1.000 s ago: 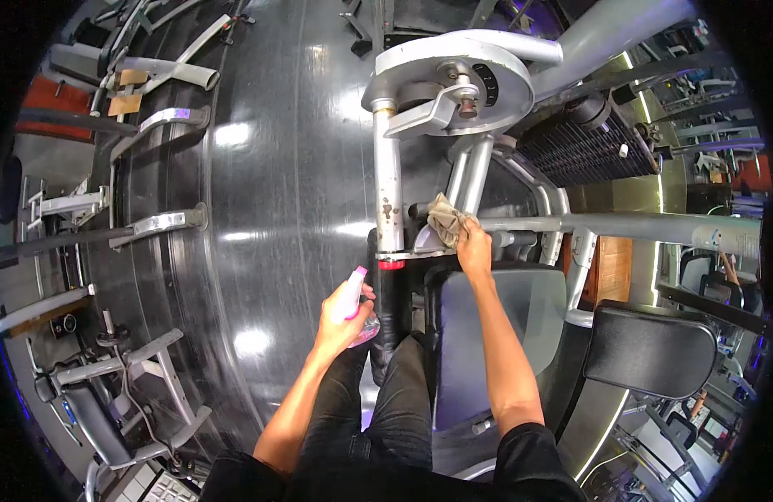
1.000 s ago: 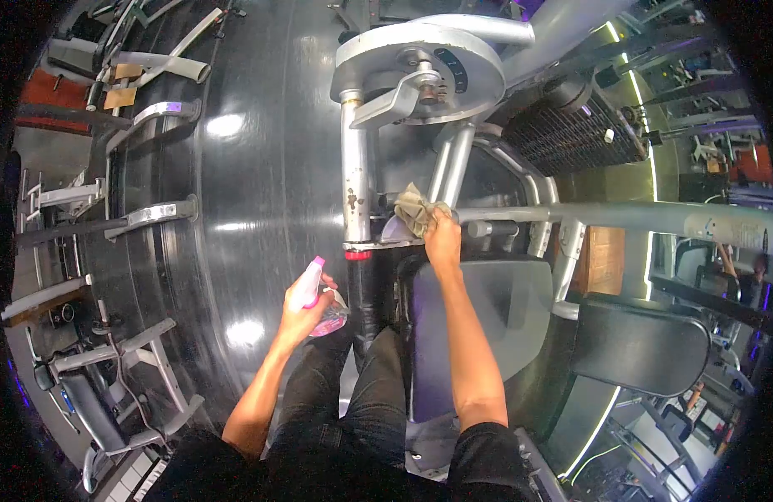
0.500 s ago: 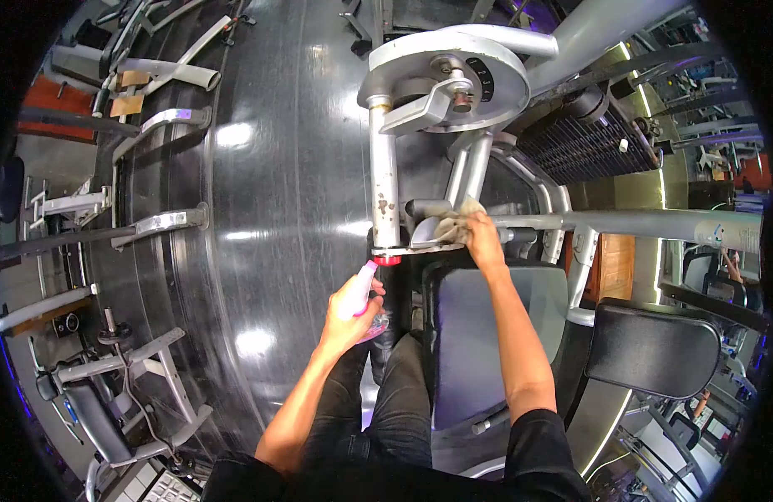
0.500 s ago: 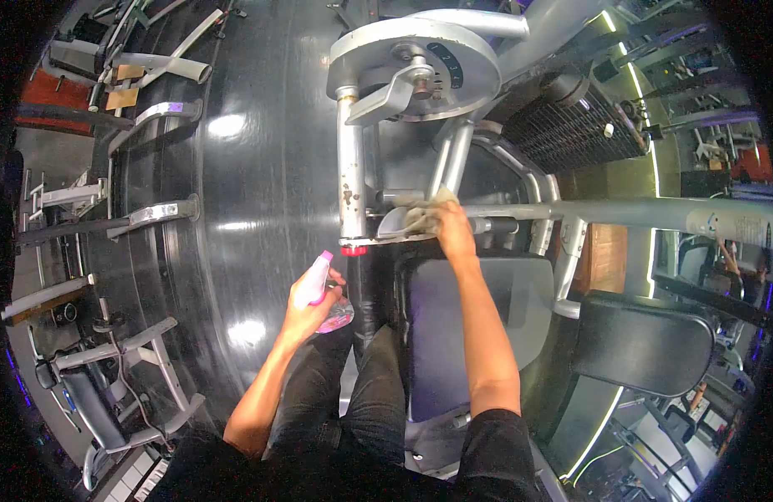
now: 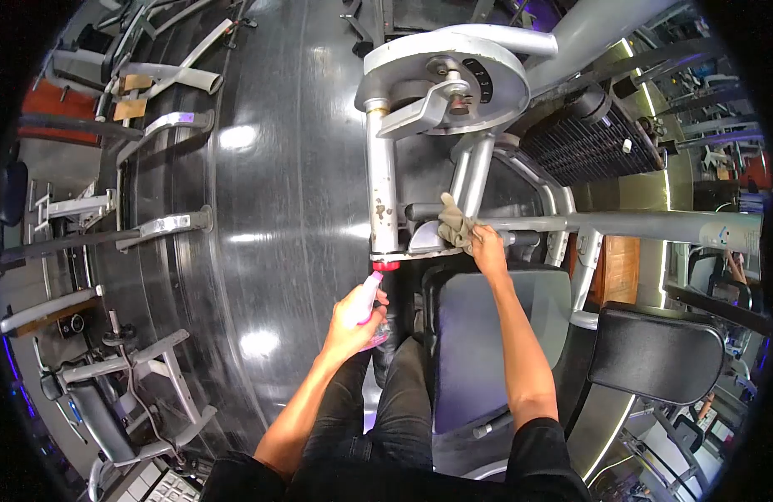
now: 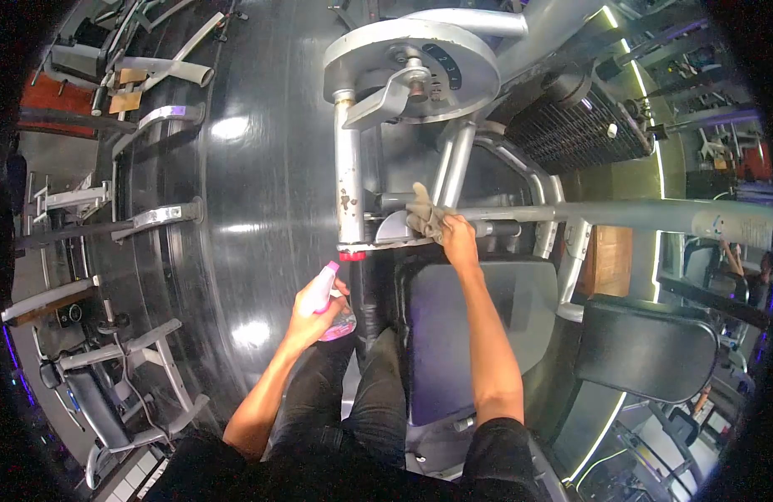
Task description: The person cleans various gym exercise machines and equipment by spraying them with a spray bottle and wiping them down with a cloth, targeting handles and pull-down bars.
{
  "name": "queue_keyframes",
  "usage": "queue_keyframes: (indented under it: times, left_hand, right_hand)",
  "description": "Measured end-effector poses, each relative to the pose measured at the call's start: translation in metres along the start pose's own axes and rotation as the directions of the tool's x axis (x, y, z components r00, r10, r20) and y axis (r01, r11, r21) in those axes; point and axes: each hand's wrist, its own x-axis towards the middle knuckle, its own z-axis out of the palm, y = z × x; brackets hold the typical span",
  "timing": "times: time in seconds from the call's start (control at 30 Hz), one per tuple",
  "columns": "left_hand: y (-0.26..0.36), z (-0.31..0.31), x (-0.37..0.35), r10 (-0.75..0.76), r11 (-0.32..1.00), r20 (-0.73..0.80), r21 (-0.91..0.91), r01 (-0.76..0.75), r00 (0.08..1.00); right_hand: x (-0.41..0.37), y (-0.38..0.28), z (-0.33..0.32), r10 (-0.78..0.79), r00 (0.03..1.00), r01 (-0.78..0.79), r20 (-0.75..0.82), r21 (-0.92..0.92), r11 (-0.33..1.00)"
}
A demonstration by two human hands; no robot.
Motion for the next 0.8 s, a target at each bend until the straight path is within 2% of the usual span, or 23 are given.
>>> queue_keyframes:
  times: [0.03, 0.1, 0.13, 0.2, 0.23, 0.3, 0.37, 0.4, 0.43, 0.47, 0.5, 0.53, 0.6, 0.63, 0.67, 0.73, 0.77, 0.8]
  left_hand:
    - [0.002, 0.0, 0.001, 0.001, 1.0, 0.001, 0.003, -0.001, 1.0]
    - [0.006, 0.003, 0.004, -0.017, 0.999, 0.003, 0.029, 0.017, 1.0]
    - [0.009, 0.005, 0.006, -0.017, 0.999, 0.008, 0.028, 0.017, 1.0]
    - [0.015, 0.006, 0.008, -0.042, 0.999, -0.015, -0.01, 0.042, 0.999]
    - [0.017, 0.006, 0.009, -0.042, 0.999, -0.015, -0.009, 0.042, 0.999]
    - [0.018, 0.007, 0.012, -0.006, 1.0, -0.004, 0.028, 0.006, 1.0]
    - [0.024, 0.008, 0.014, 0.001, 1.0, -0.006, 0.007, -0.001, 1.0]
    - [0.026, 0.007, 0.014, 0.004, 1.0, -0.005, -0.014, -0.004, 1.0]
    - [0.026, 0.005, 0.015, 0.005, 1.0, -0.009, -0.01, -0.005, 1.0]
    - [0.024, 0.003, 0.016, 0.01, 1.0, -0.008, -0.018, -0.01, 1.0]
    - [0.023, 0.001, 0.016, 0.015, 0.999, -0.007, -0.029, -0.016, 1.0]
    - [0.025, 0.0, 0.017, 0.015, 0.999, -0.009, -0.03, -0.015, 1.0]
    - [0.029, 0.0, 0.017, 0.041, 0.999, -0.046, -0.02, -0.042, 0.998]
    - [0.028, 0.0, 0.016, 0.04, 0.999, -0.048, -0.024, -0.041, 0.998]
    - [0.026, -0.001, 0.016, 0.057, 0.998, -0.061, -0.031, -0.059, 0.996]
    - [0.021, -0.003, 0.014, 0.08, 0.996, -0.078, -0.035, -0.083, 0.994]
    - [0.017, -0.005, 0.01, 0.103, 0.995, -0.058, 0.001, -0.103, 0.993]
    - [0.018, -0.007, 0.011, 0.132, 0.991, -0.034, 0.04, -0.13, 0.991]
  right_hand:
    - [0.005, 0.005, 0.008, 0.001, 1.0, -0.001, -0.002, 0.003, 1.0]
    - [0.008, -0.007, 0.023, -0.048, 0.99, 0.051, -0.135, 0.022, 0.998]
    - [0.007, -0.014, 0.026, -0.118, 0.98, 0.128, -0.159, 0.06, 0.99]
    - [0.003, -0.049, 0.008, -0.071, 0.997, 0.078, -0.042, 0.193, 0.978]
    - [0.003, -0.057, 0.006, -0.071, 0.997, 0.078, -0.043, 0.193, 0.978]
    - [0.005, -0.074, -0.001, -0.018, 0.989, -0.051, 0.146, 0.452, 0.891]
    - [0.026, -0.103, -0.013, -0.209, 0.968, 0.25, -0.138, 0.466, 0.849]
    - [0.042, -0.118, -0.021, -0.178, 0.945, 0.298, -0.274, 0.5, 0.814]
    - [0.06, -0.142, -0.037, -0.315, 0.84, 0.498, -0.442, 0.4, 0.769]
    - [0.078, -0.157, -0.049, -0.431, 0.71, 0.613, -0.557, 0.188, 0.767]
    - [0.086, -0.177, -0.058, -0.379, 0.757, 0.578, -0.532, 0.274, 0.769]
    - [0.1, -0.183, -0.052, -0.333, 0.776, 0.538, -0.535, 0.287, 0.793]
    - [0.123, -0.178, -0.026, -0.503, 0.684, 0.5, -0.529, -0.162, 0.851]
    - [0.125, -0.173, -0.011, -0.586, 0.619, 0.473, -0.522, -0.348, 0.809]
    - [0.119, -0.173, 0.0, -0.548, 0.673, 0.438, -0.498, -0.328, 0.837]
    - [0.103, -0.17, 0.024, -0.51, 0.665, 0.498, -0.546, -0.184, 0.847]
    - [0.098, -0.16, 0.038, -0.437, 0.7, 0.436, -0.565, -0.146, 0.888]
    - [0.1, -0.152, 0.047, -0.436, 0.696, 0.438, -0.571, -0.144, 0.888]
